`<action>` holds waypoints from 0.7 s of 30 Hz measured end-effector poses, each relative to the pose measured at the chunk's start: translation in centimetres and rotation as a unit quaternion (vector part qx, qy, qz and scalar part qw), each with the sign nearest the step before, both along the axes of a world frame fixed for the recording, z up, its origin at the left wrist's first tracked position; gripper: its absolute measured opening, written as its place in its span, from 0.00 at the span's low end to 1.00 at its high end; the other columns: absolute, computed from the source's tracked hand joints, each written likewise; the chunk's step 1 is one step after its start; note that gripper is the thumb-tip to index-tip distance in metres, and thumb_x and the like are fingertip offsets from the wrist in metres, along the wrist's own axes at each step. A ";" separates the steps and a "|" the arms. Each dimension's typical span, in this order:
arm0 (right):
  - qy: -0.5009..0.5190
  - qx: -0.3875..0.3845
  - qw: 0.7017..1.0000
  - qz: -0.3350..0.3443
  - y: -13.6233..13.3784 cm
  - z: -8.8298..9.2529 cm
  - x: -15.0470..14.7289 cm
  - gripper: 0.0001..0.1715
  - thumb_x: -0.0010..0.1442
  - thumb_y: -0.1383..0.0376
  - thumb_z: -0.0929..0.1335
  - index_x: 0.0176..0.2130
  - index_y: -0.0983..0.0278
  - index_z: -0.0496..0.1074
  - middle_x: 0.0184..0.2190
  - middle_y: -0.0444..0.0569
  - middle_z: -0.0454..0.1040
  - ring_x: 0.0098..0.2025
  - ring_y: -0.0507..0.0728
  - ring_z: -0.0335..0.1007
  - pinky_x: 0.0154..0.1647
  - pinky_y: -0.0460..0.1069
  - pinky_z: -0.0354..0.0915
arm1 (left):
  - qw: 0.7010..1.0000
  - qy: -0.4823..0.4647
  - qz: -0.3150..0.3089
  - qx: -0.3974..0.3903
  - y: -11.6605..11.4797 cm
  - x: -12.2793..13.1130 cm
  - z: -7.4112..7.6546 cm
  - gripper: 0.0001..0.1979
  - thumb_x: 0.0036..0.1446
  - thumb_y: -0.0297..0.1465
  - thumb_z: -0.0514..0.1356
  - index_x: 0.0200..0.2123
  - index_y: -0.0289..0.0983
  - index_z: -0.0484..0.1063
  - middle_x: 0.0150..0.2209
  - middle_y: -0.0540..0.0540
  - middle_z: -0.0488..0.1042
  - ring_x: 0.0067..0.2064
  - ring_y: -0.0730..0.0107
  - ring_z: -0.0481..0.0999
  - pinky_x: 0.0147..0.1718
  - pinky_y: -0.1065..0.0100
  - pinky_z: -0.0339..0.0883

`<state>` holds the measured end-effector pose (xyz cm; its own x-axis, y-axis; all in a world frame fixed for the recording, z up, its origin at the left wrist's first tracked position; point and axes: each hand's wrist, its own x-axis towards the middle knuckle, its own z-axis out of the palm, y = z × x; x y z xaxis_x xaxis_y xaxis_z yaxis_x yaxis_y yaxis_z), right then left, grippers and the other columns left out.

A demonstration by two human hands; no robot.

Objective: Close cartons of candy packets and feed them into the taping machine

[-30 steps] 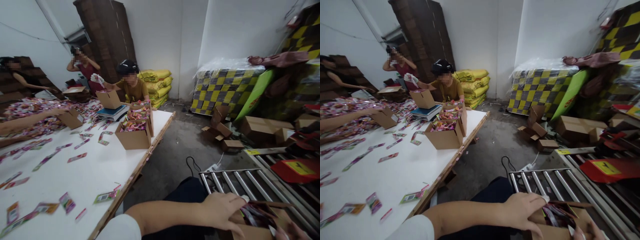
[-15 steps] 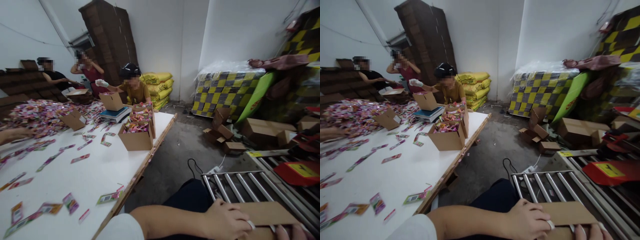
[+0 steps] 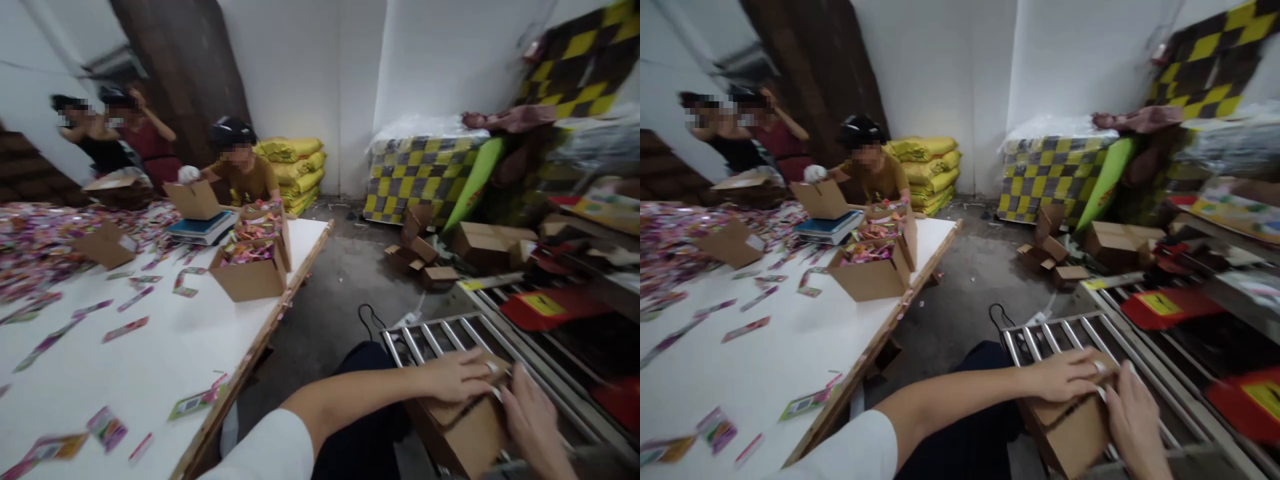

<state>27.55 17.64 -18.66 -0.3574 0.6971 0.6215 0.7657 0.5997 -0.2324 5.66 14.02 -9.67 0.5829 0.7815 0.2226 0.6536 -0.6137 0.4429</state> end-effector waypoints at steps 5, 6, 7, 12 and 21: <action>-0.012 -0.120 0.991 -0.060 -3.1 5.7 -3.5 0.37 0.67 0.61 0.51 0.65 0.82 0.57 0.58 0.74 0.65 0.61 0.72 0.62 0.62 0.69 0.61 | 0.992 0.123 0.003 0.040 -1.8 0.3 1.4 0.20 0.71 0.35 0.48 0.58 0.39 0.72 0.66 0.47 0.65 0.73 0.68 0.50 0.72 0.62 0.48; -0.017 -0.157 0.985 -0.071 -3.2 6.6 -4.0 0.36 0.66 0.64 0.51 0.65 0.83 0.57 0.60 0.73 0.63 0.63 0.70 0.59 0.64 0.68 0.57 | 0.993 0.111 0.019 0.018 -1.8 0.3 1.5 0.21 0.71 0.35 0.48 0.62 0.37 0.68 0.69 0.44 0.60 0.73 0.66 0.51 0.71 0.61 0.49; -0.019 -0.190 0.979 -0.074 -3.2 7.3 -4.4 0.36 0.65 0.65 0.52 0.64 0.86 0.56 0.62 0.75 0.60 0.65 0.70 0.56 0.66 0.68 0.54 | 0.995 0.101 0.023 -0.002 -1.7 0.2 1.5 0.22 0.71 0.34 0.48 0.63 0.35 0.66 0.70 0.41 0.57 0.72 0.61 0.52 0.70 0.58 0.51; -0.031 -0.235 0.963 -0.128 -3.6 8.3 -4.6 0.35 0.73 0.63 0.47 0.70 0.84 0.44 0.70 0.65 0.46 0.71 0.62 0.41 0.72 0.60 0.44 | 0.992 0.089 0.054 -0.072 -1.5 0.6 1.4 0.24 0.71 0.36 0.48 0.67 0.39 0.61 0.74 0.42 0.46 0.63 0.41 0.65 0.57 0.44 0.67; -0.025 -0.230 0.968 -0.098 -14.1 7.4 -8.8 0.65 0.61 0.39 0.67 0.73 0.72 0.32 0.72 0.64 0.33 0.73 0.73 0.27 0.70 0.71 0.41 | 0.987 0.018 0.042 -0.151 -0.9 -0.1 1.3 0.24 0.70 0.33 0.47 0.67 0.43 0.61 0.74 0.46 0.43 0.66 0.48 0.63 0.62 0.49 0.63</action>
